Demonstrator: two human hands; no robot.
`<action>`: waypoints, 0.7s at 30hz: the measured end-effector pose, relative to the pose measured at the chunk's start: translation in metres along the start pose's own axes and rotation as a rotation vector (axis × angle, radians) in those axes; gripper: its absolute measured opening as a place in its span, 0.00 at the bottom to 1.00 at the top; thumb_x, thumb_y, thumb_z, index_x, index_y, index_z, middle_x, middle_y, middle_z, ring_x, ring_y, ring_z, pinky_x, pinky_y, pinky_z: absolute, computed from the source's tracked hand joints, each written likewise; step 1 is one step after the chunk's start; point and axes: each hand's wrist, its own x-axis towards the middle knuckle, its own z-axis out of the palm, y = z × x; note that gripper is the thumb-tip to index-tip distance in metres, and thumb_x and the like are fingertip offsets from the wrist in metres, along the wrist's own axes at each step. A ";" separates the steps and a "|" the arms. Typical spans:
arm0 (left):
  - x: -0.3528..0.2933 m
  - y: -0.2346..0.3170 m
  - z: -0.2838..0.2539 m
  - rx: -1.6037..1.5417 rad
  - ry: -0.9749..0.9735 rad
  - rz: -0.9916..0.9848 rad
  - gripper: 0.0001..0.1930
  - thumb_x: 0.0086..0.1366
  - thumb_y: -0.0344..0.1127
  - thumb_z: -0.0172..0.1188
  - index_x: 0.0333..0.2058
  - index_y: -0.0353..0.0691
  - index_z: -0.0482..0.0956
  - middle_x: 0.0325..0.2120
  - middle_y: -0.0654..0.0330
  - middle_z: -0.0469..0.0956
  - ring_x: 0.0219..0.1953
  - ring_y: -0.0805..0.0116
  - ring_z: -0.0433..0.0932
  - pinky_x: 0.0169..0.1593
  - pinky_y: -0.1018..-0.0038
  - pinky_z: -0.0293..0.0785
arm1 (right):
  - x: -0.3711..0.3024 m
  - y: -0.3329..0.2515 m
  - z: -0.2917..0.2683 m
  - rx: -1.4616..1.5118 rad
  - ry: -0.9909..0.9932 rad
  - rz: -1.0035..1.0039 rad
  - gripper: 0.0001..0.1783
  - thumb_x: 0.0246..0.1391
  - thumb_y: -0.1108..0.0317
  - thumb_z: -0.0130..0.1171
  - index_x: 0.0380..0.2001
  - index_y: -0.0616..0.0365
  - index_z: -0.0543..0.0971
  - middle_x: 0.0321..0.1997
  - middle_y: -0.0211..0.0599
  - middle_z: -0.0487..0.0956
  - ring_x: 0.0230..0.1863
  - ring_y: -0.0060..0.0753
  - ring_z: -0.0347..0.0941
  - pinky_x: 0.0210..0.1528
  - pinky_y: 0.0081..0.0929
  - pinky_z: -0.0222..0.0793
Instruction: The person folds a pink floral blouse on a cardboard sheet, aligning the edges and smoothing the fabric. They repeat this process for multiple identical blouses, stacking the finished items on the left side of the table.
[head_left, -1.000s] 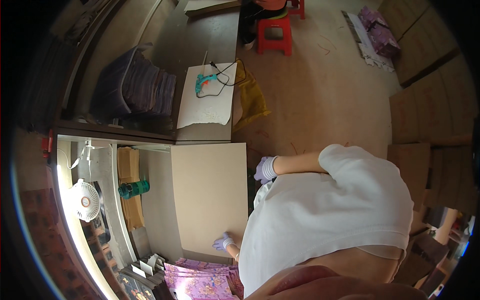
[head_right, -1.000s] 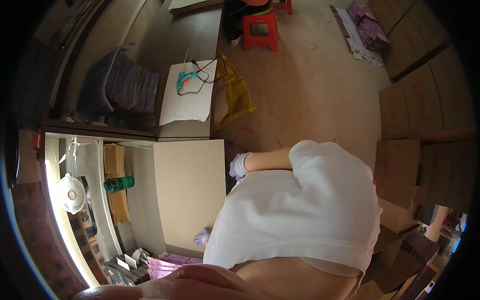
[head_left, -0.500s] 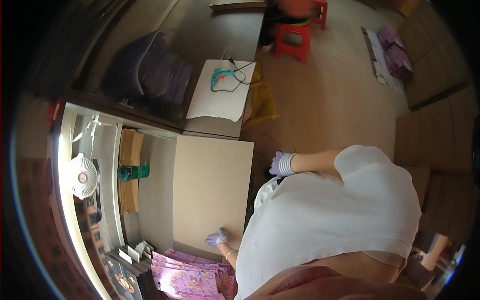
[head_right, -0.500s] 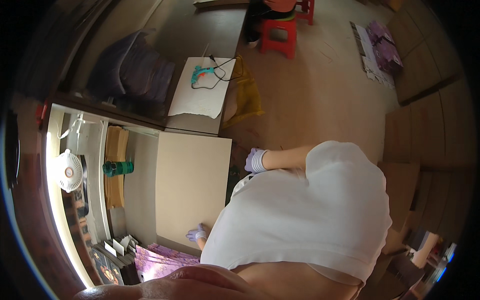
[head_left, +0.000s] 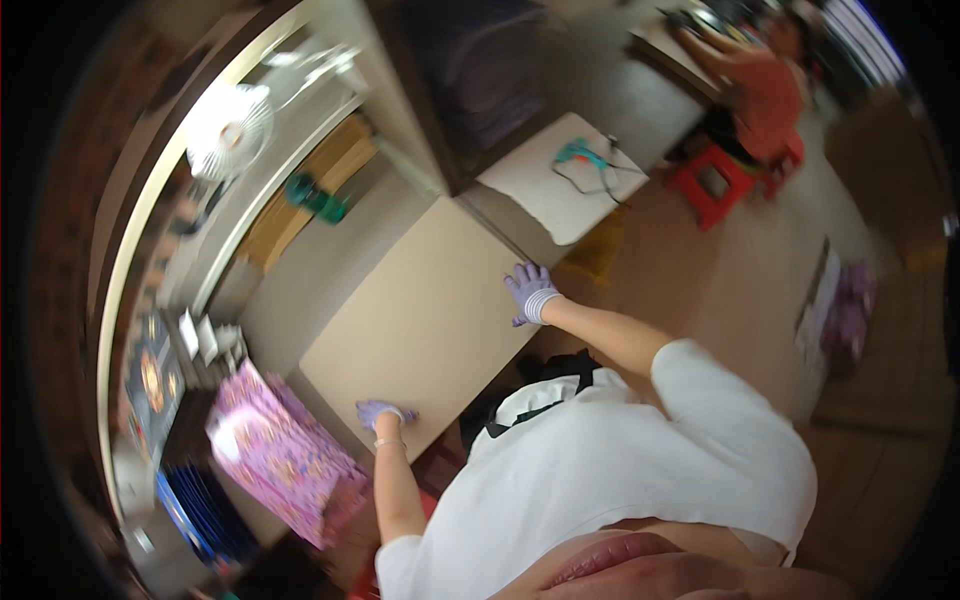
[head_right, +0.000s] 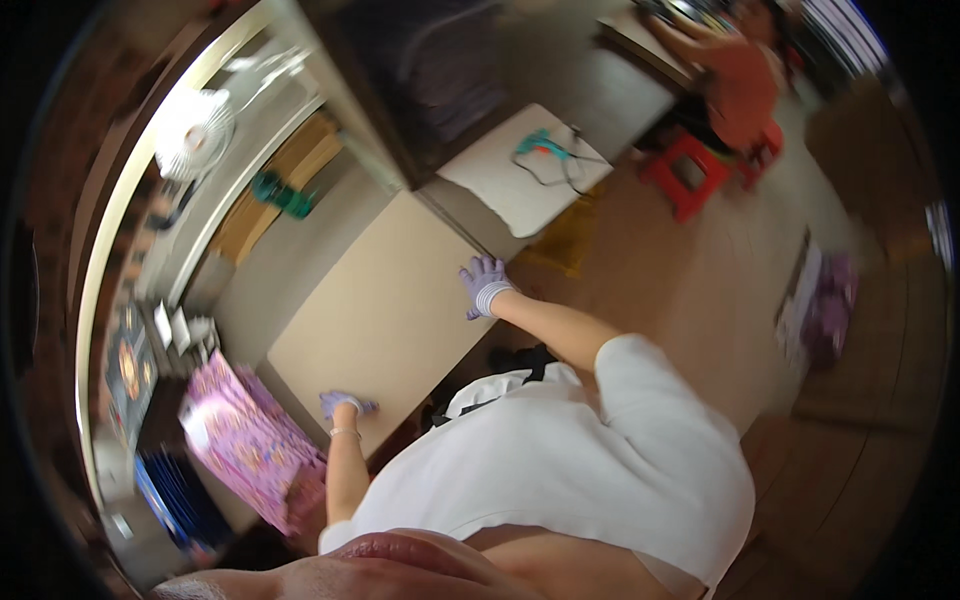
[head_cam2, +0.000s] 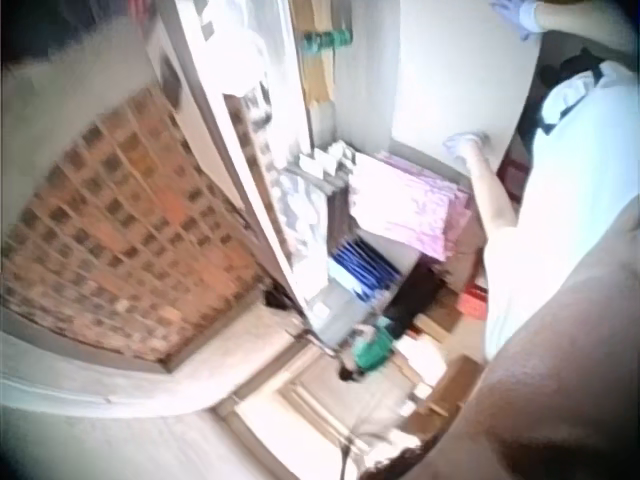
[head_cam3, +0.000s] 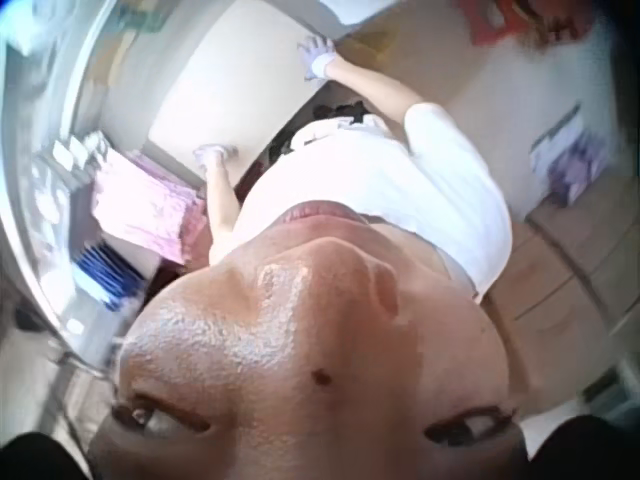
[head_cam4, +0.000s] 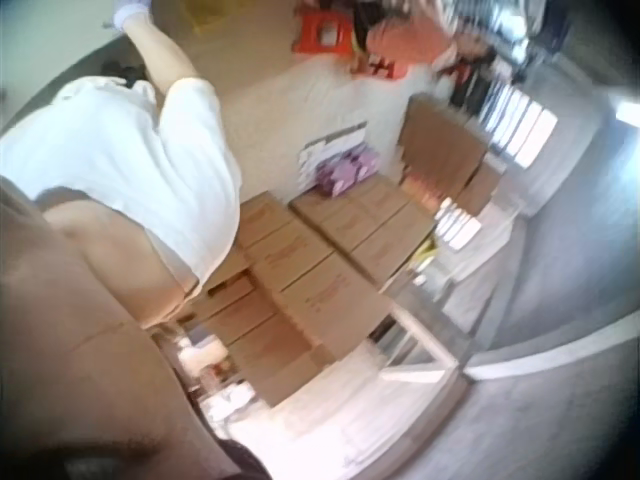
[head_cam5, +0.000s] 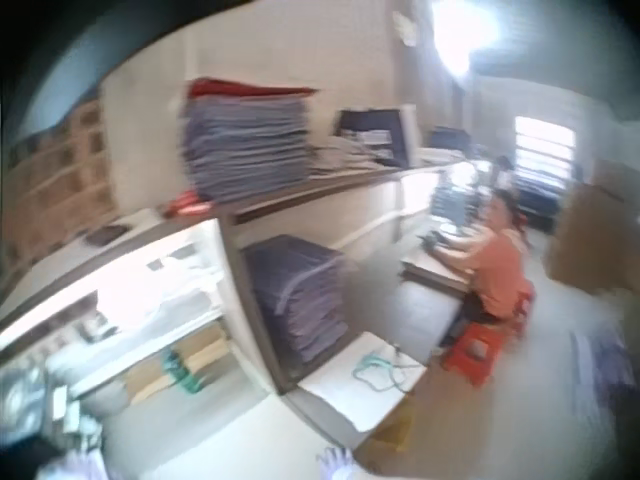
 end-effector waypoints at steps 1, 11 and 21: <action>-0.031 0.011 -0.016 0.052 -0.003 0.065 0.63 0.40 0.65 0.74 0.69 0.46 0.49 0.71 0.53 0.41 0.67 0.54 0.55 0.62 0.51 0.63 | 0.006 0.000 0.005 -0.063 -0.039 0.068 0.61 0.35 0.39 0.71 0.70 0.48 0.53 0.74 0.50 0.48 0.73 0.61 0.41 0.69 0.58 0.44; -0.030 -0.016 -0.014 0.006 -0.003 -0.034 0.71 0.34 0.68 0.75 0.71 0.45 0.43 0.72 0.52 0.37 0.72 0.46 0.42 0.65 0.49 0.56 | 0.037 -0.047 0.001 -0.314 -0.186 0.105 0.70 0.38 0.28 0.64 0.73 0.48 0.37 0.77 0.55 0.34 0.74 0.72 0.34 0.69 0.62 0.41; -0.023 -0.006 0.004 -0.216 0.193 0.170 0.33 0.69 0.54 0.44 0.65 0.38 0.60 0.68 0.48 0.53 0.69 0.50 0.52 0.71 0.60 0.47 | 0.036 -0.027 0.011 -0.275 -0.191 0.174 0.72 0.33 0.33 0.71 0.73 0.44 0.40 0.77 0.54 0.34 0.73 0.73 0.35 0.69 0.64 0.40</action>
